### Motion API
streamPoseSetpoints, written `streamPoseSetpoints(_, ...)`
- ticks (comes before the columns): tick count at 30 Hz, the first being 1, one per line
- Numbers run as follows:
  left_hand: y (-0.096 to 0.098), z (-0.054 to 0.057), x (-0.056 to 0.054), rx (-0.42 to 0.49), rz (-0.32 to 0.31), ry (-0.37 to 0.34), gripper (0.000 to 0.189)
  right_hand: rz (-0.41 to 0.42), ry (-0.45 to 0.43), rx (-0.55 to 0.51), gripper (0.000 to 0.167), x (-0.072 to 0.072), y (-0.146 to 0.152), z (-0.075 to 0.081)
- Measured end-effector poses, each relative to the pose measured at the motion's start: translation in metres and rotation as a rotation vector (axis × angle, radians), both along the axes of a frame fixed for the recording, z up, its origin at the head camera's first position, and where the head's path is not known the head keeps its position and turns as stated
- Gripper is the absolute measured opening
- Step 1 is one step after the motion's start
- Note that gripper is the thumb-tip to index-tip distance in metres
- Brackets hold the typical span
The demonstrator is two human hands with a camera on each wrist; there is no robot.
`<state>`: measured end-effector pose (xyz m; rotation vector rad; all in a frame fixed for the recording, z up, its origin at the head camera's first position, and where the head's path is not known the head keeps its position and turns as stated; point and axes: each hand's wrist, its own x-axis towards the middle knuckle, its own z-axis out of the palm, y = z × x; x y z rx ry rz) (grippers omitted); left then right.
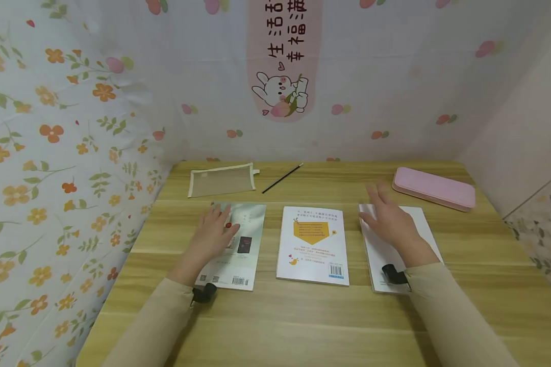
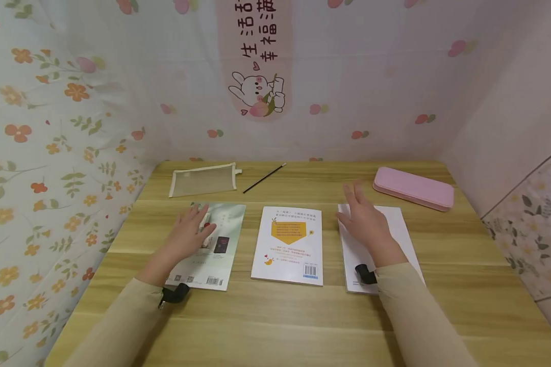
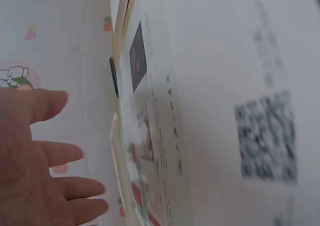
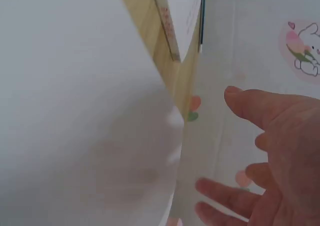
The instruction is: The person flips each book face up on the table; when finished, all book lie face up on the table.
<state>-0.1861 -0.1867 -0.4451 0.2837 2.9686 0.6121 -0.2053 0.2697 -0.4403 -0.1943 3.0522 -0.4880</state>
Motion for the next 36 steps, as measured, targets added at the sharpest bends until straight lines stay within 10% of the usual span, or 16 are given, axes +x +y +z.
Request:
streamPoseSetpoints(7, -0.016, 0.003, 0.014, 0.064, 0.049, -0.126, 0.067, 0.042, -0.017, -0.120, 0.068, -0.006, -0.035, -0.001)
streamPoseSetpoints(36, -0.071, 0.005, 0.059, 0.143, 0.148, -0.163, 0.052, 0.414, -0.022, -0.196, 0.037, -0.036, -0.158, -0.021)
